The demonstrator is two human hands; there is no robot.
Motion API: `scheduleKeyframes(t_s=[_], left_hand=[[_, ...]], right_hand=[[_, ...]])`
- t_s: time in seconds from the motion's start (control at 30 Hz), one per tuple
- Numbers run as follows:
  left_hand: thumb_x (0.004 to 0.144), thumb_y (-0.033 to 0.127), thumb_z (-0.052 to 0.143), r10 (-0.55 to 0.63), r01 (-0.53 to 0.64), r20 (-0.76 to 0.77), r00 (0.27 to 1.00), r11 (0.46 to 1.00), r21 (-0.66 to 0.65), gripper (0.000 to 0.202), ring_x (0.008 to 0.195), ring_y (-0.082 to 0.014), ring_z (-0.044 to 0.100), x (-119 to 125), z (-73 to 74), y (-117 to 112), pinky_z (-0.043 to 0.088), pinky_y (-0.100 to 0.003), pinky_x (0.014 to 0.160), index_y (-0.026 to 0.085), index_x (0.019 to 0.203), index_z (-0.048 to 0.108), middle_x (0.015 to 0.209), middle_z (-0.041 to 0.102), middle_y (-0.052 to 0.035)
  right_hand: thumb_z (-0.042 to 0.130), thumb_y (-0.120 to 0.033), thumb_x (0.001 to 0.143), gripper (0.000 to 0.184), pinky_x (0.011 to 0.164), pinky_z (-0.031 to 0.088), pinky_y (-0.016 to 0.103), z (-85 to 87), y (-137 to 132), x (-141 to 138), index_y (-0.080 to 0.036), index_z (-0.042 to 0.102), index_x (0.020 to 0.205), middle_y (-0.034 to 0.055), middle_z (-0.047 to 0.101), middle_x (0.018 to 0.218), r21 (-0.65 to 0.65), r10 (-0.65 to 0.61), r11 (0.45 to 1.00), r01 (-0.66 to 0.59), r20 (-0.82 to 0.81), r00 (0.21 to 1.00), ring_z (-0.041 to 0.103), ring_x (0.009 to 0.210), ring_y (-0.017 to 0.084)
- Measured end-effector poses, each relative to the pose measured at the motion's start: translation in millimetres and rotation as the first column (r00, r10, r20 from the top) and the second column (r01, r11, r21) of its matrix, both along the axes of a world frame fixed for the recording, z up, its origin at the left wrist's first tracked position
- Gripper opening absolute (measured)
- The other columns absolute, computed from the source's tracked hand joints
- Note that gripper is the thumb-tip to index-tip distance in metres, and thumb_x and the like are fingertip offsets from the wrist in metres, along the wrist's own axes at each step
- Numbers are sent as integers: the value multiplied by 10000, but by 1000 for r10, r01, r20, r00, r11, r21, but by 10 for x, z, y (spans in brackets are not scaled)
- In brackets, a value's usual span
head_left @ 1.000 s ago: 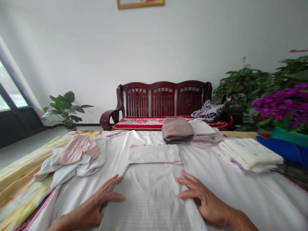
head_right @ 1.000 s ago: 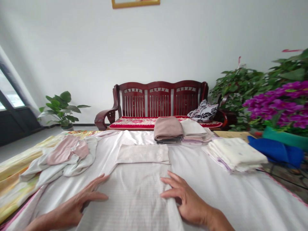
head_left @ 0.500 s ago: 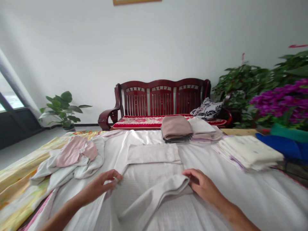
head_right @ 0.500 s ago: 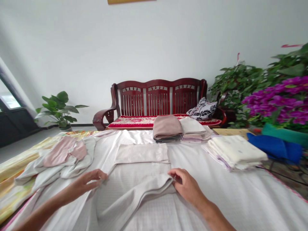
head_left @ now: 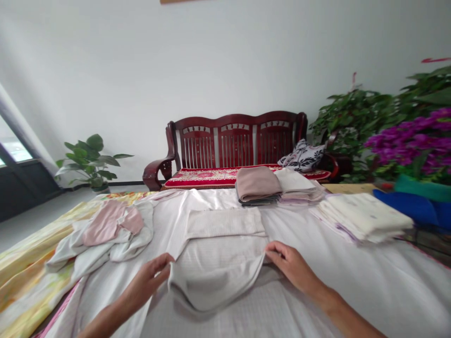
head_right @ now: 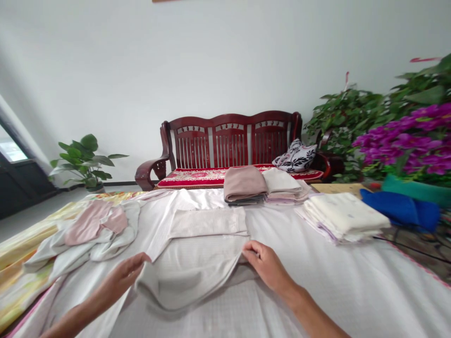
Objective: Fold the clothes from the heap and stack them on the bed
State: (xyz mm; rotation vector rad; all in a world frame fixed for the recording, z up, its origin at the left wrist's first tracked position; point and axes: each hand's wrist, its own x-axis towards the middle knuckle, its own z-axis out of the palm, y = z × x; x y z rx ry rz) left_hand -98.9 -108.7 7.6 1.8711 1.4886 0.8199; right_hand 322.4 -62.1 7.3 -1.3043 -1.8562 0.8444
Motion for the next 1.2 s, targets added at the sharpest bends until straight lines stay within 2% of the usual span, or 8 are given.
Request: scheduleKeyframes(t_s=[0.07, 0.2, 0.3, 0.4, 0.6, 0.8, 0.97, 1.2], left_hand=[[809, 657, 560, 157, -151, 109, 982, 987, -62, 490, 583, -158, 532, 8, -36, 205, 413, -248, 551, 175, 769, 632, 596, 562, 13], [664, 696, 649, 286, -249, 177, 942, 947, -203, 693, 525, -122, 438, 1, 14, 442, 290, -229, 503, 118, 1046, 644, 544, 467, 73], [642, 653, 702, 265, -222, 187, 946, 950, -221, 906, 514, -105, 380, -14, 41, 399, 248, -229, 511, 72, 1319, 544, 534, 400, 106], [688, 617, 712, 179, -139, 240, 954, 974, -176, 904, 516, -87, 323, -20, 19, 223, 219, -219, 508, 114, 1409, 500, 561, 330, 112], [785, 550, 681, 145, -127, 271, 952, 988, -86, 528, 728, -146, 543, -26, 47, -117, 436, -233, 636, 220, 1196, 697, 788, 590, -1], [729, 472, 743, 134, -135, 118, 984, 991, 2, 421, 853, -212, 671, -98, -41, -89, 545, -299, 809, 247, 1085, 756, 897, 736, -29], [774, 488, 723, 243, -246, 36, 969, 953, 177, 380, 1116, -280, 672, -194, -181, -112, 513, -373, 1006, 304, 1106, 753, 1123, 760, -15], [827, 541, 650, 280, -241, -30, 960, 874, 423, 301, 962, -254, 700, -105, -46, -111, 563, -335, 862, 254, 861, 735, 966, 746, -51]], right_hand=[[474, -541, 898, 407, 709, 512, 311, -45, 120, 27, -193, 680, 942, 37, 687, 809, -41, -132, 991, 129, -86, 988, 633, 745, 206], [393, -615, 906, 546, 692, 517, 323, -94, 229, 148, -193, 675, 1108, 55, 722, 893, -84, -246, 967, 239, -80, 966, 651, 726, 207], [436, -612, 896, 510, 745, 519, 332, -97, 161, 187, -248, 662, 1174, 39, 732, 924, -91, -235, 968, 236, 14, 972, 677, 855, 234], [533, -570, 853, 526, 712, 504, 326, -88, 66, 138, -294, 595, 1296, -19, 688, 799, -70, -221, 972, 226, 76, 972, 656, 747, 212], [518, -469, 873, 568, 637, 466, 298, -16, -33, 40, -211, 552, 1378, -28, 590, 677, -88, -88, 993, 77, -129, 988, 581, 643, 182], [653, -371, 779, 546, 943, 484, 376, 50, -165, 165, -235, 651, 1307, 83, 688, 1189, -148, 70, 986, -73, -31, 997, 630, 1070, 268], [621, -191, 673, 656, 999, 471, 370, 78, -211, 190, -238, 639, 1327, 86, 636, 1338, -132, 78, 989, -69, 66, 995, 604, 1168, 268], [565, -267, 816, 271, 949, 479, 390, 122, -113, 246, -250, 736, 1025, 76, 701, 1051, 113, 5, 993, -34, 255, 967, 623, 1048, 255]])
